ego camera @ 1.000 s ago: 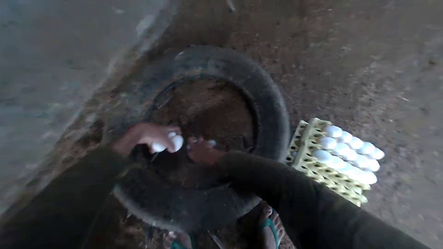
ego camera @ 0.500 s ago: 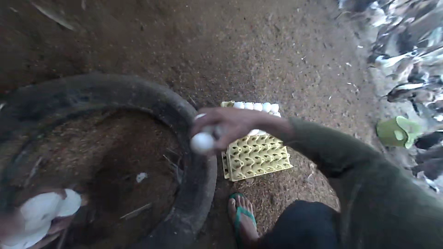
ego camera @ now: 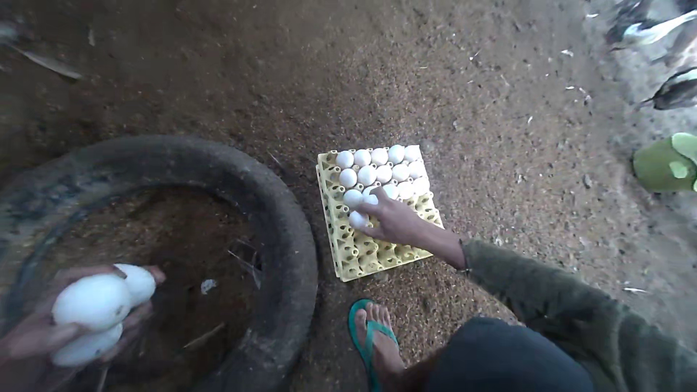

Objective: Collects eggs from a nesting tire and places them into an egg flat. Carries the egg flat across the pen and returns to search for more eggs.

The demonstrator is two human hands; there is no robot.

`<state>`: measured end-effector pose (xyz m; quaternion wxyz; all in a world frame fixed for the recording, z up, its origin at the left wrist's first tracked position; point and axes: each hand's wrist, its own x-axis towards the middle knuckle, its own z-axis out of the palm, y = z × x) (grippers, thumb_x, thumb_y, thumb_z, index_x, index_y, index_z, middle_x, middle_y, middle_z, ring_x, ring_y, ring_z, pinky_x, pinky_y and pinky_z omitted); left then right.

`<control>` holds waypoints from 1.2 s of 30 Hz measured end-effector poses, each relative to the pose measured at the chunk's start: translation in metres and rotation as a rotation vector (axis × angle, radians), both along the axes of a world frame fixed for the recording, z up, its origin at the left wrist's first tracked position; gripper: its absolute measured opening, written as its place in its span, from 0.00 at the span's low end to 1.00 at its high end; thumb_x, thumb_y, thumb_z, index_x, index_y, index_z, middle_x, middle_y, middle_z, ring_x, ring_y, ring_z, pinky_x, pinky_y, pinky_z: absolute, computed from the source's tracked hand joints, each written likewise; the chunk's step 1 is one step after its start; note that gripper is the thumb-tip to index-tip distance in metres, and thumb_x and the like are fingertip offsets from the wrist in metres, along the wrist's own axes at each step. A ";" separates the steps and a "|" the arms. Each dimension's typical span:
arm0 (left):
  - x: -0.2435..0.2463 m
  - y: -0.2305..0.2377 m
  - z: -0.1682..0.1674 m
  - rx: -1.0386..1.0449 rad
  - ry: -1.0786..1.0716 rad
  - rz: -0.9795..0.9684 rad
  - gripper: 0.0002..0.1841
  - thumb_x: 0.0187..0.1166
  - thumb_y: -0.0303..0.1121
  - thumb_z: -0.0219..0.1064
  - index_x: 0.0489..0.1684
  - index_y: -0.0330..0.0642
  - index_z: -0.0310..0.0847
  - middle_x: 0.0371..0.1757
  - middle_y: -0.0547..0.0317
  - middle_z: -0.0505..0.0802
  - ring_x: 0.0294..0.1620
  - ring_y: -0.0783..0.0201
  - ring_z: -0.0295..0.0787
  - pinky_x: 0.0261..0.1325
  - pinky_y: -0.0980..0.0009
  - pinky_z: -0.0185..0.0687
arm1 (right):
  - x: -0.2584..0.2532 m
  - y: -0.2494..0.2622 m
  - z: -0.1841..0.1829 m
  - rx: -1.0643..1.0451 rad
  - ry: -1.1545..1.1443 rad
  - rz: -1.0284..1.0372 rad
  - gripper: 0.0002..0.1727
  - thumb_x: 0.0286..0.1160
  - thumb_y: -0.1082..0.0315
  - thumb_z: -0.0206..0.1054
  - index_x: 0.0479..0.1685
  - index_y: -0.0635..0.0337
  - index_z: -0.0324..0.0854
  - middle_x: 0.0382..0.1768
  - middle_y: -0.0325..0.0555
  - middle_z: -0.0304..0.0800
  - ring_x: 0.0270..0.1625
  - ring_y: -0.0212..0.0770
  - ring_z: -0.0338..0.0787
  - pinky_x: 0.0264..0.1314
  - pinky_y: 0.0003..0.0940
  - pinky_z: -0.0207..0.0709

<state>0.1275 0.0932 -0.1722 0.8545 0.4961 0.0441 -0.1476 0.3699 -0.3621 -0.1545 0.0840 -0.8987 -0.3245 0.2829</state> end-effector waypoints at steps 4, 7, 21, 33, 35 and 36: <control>0.010 -0.020 0.017 0.145 0.045 -0.007 0.25 0.61 0.48 0.81 0.60 0.64 0.82 0.57 0.56 0.92 0.26 0.68 0.89 0.20 0.77 0.83 | -0.001 -0.017 -0.005 0.066 0.062 -0.054 0.20 0.87 0.57 0.60 0.74 0.48 0.82 0.71 0.60 0.79 0.56 0.57 0.91 0.58 0.57 0.85; 0.014 -0.025 0.016 0.205 0.010 -0.033 0.26 0.59 0.50 0.83 0.59 0.66 0.81 0.58 0.58 0.91 0.25 0.70 0.89 0.18 0.76 0.83 | -0.002 -0.026 -0.009 0.118 0.041 -0.068 0.22 0.87 0.54 0.61 0.75 0.50 0.81 0.68 0.58 0.82 0.57 0.55 0.91 0.58 0.55 0.86; 0.090 -0.125 0.067 0.752 -0.066 -0.116 0.35 0.52 0.58 0.81 0.61 0.57 0.78 0.51 0.73 0.91 0.49 0.78 0.89 0.50 0.78 0.87 | 0.013 -0.024 -0.009 0.606 -0.273 -0.265 0.14 0.84 0.64 0.61 0.49 0.66 0.88 0.48 0.57 0.87 0.53 0.52 0.87 0.58 0.50 0.83; 0.174 -0.270 0.056 1.031 -0.197 -0.215 0.36 0.56 0.55 0.83 0.63 0.43 0.83 0.66 0.42 0.82 0.58 0.49 0.84 0.57 0.48 0.82 | -0.033 -0.026 0.050 0.797 0.675 -0.432 0.32 0.82 0.62 0.67 0.83 0.63 0.63 0.67 0.54 0.83 0.53 0.36 0.93 0.55 0.34 0.91; 0.176 -0.286 0.048 1.038 -0.294 -0.226 0.34 0.56 0.53 0.84 0.61 0.43 0.85 0.65 0.40 0.82 0.57 0.50 0.85 0.56 0.51 0.84 | -0.039 -0.033 0.043 0.846 0.726 -0.568 0.32 0.79 0.64 0.70 0.78 0.65 0.63 0.64 0.51 0.84 0.55 0.34 0.92 0.58 0.33 0.89; 0.179 -0.294 0.043 1.043 -0.327 -0.236 0.33 0.56 0.52 0.84 0.60 0.44 0.85 0.64 0.39 0.82 0.56 0.50 0.86 0.55 0.52 0.85 | -0.041 -0.037 0.038 0.877 0.708 -0.619 0.31 0.77 0.66 0.72 0.76 0.66 0.63 0.63 0.51 0.85 0.56 0.34 0.92 0.61 0.33 0.88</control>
